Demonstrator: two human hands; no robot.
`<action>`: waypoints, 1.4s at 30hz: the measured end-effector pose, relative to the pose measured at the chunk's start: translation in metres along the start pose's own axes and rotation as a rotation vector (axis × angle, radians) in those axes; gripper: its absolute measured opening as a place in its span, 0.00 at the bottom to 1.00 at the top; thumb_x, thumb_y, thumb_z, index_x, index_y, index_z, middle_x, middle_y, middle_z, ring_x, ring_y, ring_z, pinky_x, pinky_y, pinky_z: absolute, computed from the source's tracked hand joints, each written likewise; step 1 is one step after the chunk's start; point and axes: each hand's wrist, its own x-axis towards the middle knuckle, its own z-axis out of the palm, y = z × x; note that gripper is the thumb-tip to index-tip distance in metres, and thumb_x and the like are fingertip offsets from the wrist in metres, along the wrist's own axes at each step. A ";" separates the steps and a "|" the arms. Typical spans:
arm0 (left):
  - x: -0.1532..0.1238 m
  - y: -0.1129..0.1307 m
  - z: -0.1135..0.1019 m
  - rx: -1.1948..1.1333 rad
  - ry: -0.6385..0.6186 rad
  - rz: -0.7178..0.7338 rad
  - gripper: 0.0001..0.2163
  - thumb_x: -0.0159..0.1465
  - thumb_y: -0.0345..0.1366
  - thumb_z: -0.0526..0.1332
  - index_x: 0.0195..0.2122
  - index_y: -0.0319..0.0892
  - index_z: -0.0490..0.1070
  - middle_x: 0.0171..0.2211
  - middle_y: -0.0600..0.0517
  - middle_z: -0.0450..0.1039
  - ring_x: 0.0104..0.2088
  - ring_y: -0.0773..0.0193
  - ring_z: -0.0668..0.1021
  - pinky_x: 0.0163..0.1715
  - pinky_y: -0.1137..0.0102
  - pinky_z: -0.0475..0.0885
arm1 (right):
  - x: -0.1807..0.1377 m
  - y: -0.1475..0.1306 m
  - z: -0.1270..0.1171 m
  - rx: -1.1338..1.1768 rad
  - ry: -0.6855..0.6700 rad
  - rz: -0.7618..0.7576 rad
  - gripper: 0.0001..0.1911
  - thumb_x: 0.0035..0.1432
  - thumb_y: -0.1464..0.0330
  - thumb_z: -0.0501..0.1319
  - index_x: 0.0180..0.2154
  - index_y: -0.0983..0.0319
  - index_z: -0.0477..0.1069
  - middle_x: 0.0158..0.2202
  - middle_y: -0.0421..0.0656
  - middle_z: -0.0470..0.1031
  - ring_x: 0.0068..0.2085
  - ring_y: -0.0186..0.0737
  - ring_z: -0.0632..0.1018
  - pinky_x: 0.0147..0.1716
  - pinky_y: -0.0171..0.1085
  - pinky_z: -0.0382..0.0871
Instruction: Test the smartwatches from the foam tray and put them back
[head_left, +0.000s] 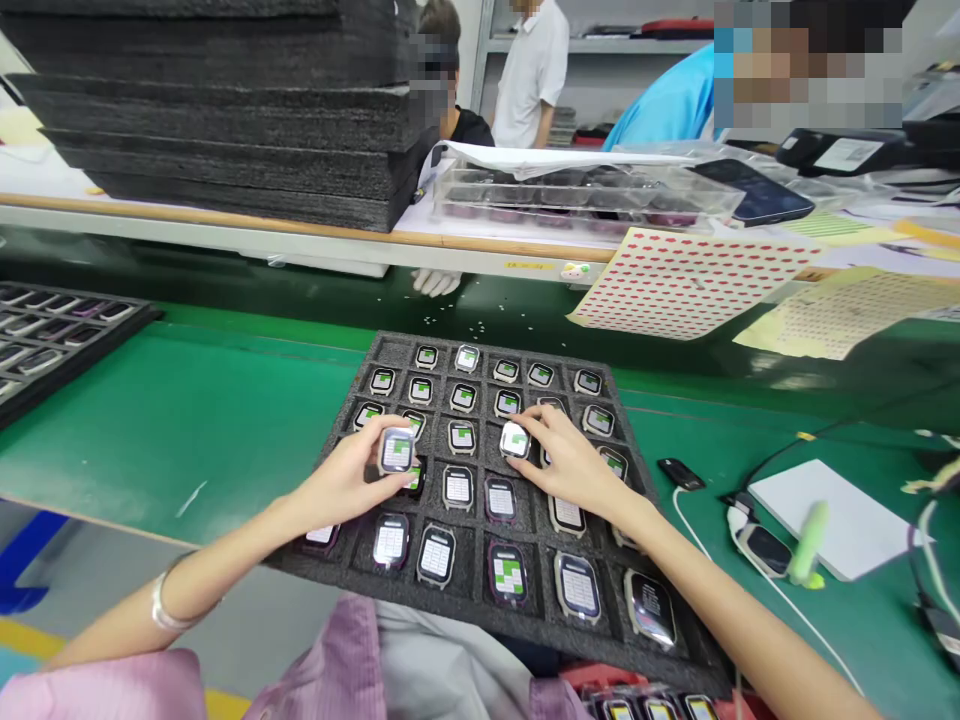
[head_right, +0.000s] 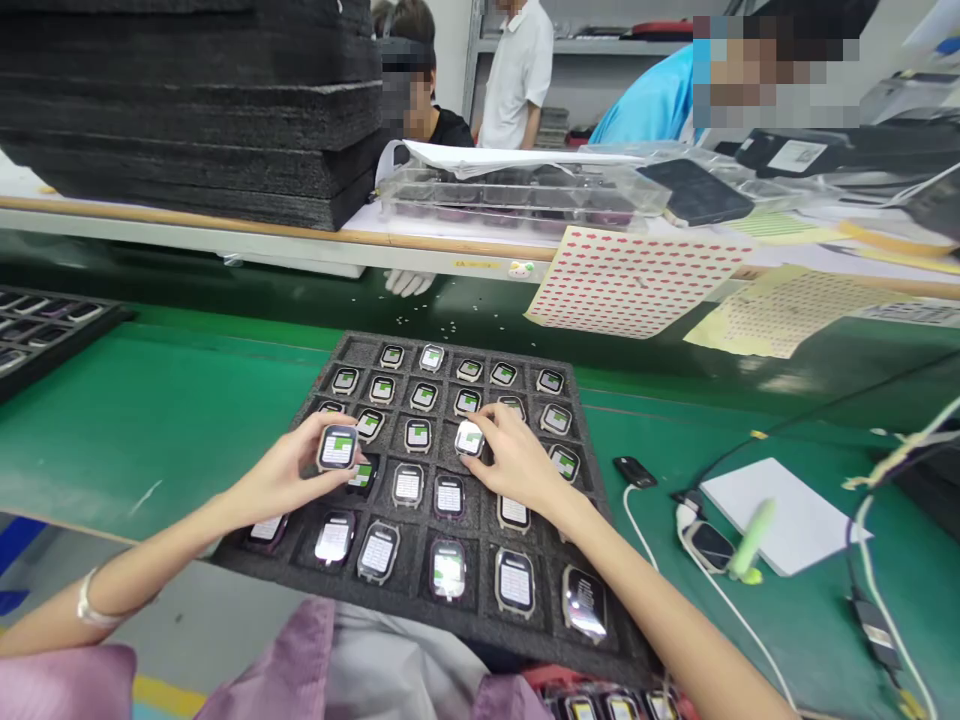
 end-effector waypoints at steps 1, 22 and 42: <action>-0.003 -0.005 -0.010 0.181 0.017 0.031 0.20 0.60 0.36 0.63 0.52 0.45 0.61 0.45 0.47 0.70 0.45 0.54 0.75 0.49 0.57 0.69 | 0.000 -0.002 -0.002 -0.019 0.003 -0.007 0.23 0.54 0.69 0.62 0.52 0.66 0.66 0.48 0.54 0.66 0.49 0.56 0.70 0.50 0.53 0.66; 0.025 0.006 0.003 1.172 -0.355 0.188 0.18 0.53 0.35 0.69 0.41 0.32 0.68 0.42 0.39 0.67 0.43 0.46 0.70 0.41 0.57 0.68 | 0.005 -0.063 0.011 0.283 -0.198 -0.050 0.18 0.51 0.70 0.68 0.45 0.64 0.71 0.50 0.52 0.69 0.51 0.50 0.71 0.51 0.48 0.65; 0.041 0.040 0.023 -0.911 -0.002 -0.082 0.17 0.49 0.22 0.65 0.40 0.42 0.68 0.40 0.50 0.74 0.36 0.68 0.73 0.36 0.75 0.66 | -0.007 -0.074 -0.004 1.221 0.146 0.485 0.27 0.49 0.71 0.68 0.50 0.58 0.61 0.36 0.41 0.74 0.21 0.28 0.70 0.13 0.26 0.61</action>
